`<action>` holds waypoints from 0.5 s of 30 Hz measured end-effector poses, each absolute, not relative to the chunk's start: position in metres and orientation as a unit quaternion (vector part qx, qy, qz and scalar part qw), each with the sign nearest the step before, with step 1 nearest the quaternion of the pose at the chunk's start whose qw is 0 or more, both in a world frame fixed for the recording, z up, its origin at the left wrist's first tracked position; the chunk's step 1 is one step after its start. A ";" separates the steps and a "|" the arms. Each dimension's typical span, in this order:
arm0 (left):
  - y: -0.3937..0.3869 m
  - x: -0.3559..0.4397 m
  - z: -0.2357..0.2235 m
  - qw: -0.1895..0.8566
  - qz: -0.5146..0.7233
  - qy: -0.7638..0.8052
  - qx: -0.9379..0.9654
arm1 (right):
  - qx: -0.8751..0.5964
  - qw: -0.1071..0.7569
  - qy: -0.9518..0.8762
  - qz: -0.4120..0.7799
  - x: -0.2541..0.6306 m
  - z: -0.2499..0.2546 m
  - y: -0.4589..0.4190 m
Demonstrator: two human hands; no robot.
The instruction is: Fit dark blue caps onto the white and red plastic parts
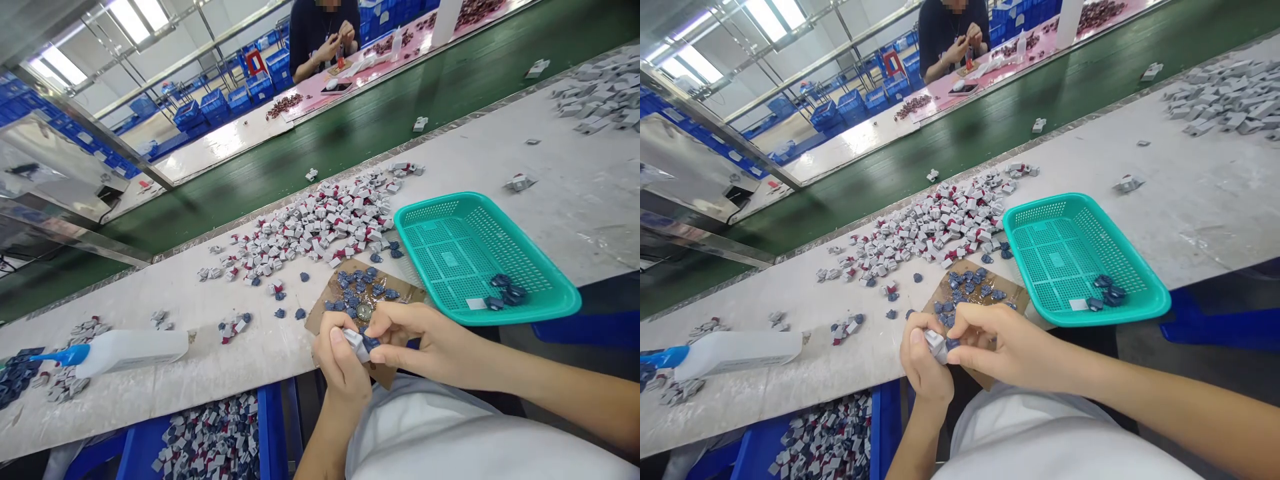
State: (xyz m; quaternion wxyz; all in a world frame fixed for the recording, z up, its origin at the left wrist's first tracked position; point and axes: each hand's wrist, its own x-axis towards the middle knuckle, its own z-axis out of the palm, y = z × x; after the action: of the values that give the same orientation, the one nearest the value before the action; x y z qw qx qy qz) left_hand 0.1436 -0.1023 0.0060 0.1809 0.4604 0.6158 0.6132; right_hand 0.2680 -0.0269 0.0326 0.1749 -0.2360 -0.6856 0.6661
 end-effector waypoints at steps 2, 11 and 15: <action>-0.099 0.144 0.010 0.195 0.605 0.617 0.465 | -0.261 0.247 -0.671 0.649 0.262 0.038 -0.017; -0.094 0.157 0.011 0.176 0.596 0.597 0.507 | -0.341 0.175 -0.419 0.823 0.213 0.064 -0.020; -0.099 0.162 0.005 0.144 0.584 0.584 0.545 | -0.297 0.172 -0.489 0.802 0.220 0.061 -0.026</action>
State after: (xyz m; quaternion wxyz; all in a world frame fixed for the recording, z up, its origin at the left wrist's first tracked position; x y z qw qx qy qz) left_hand 0.1618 -0.0991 0.0050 0.1436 0.5454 0.5836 0.5843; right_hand 0.2196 -0.0259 0.0614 0.1718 -0.2972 -0.4886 0.8022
